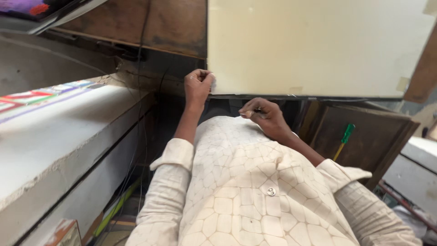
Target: The person uses a screwdriver to remove components from the back of a flat-screen television, then removes several white sheets from the device and uses the screwdriver to work on the interior LED strips.
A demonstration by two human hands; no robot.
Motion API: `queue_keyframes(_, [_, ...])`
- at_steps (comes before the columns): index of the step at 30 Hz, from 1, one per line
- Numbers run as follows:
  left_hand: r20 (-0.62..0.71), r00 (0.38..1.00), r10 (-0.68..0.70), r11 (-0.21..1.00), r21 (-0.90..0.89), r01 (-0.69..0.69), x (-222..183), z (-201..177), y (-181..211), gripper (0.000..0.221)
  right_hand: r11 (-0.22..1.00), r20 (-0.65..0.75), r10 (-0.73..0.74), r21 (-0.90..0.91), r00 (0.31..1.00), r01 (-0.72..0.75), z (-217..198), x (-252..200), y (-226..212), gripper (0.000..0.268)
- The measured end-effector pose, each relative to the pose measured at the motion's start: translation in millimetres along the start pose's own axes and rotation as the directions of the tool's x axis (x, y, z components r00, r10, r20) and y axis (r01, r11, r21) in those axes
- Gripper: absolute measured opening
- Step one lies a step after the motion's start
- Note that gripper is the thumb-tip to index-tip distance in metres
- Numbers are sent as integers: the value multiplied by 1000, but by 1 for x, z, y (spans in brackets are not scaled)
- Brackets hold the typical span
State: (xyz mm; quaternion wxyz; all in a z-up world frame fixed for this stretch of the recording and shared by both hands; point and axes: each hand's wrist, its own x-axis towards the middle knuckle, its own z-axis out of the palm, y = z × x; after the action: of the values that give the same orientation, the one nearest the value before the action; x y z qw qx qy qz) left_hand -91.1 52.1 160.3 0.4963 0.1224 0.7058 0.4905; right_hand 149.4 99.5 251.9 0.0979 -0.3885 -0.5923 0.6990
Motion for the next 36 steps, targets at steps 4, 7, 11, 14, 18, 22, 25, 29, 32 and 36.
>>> queue_keyframes(4, [173, 958, -228, 970, -38, 238, -13, 13, 29, 34, 965, -255, 144, 250, 956, -78, -33, -41, 53, 12])
queue_keyframes(7, [396, 901, -175, 939, -207, 274, -27, 20, 31, 49, 859, -480, 205, 506, 853, 78, -51, -73, 93, 48])
queue_keyframes(11, [661, 740, -128, 931, -176, 319, -36, 35, 17, 73, 894, -630, 358, 445, 689, -57, -62, -85, 100, 27])
queue_keyframes(14, [749, 636, -188, 980, 99, 173, -34, 53, 6, 88, 869, -622, 326, 494, 712, 33, -63, -71, 94, 20])
queue_keyframes(18, [757, 569, -320, 939, 333, 84, -16, 94, -8, 88, 854, -596, 310, 517, 741, 59, -57, -66, 90, 22])
queue_keyframes(22, [765, 533, -362, 920, 385, 73, -18, 126, -10, 87, 938, -701, 320, 330, 638, -108, -58, -60, 87, 25])
queue_keyframes(25, [752, 536, -384, 908, 412, 73, -23, 139, -9, 84, 925, -783, -8, -242, 622, -293, -63, -49, 85, 37])
queue_keyframes(29, [749, 540, -383, 915, 387, 113, -24, 146, -16, 83, 834, -779, -50, -378, 626, -403, -69, -23, 85, 43])
queue_keyframes(32, [749, 574, -332, 937, 332, 108, -23, 145, -26, 78, 851, -766, -26, -354, 642, -388, -72, -14, 86, 39])
queue_keyframes(36, [755, 629, -185, 983, 138, 123, -23, 144, -33, 68, 907, -748, -1, -281, 664, -314, -79, -14, 91, 37])
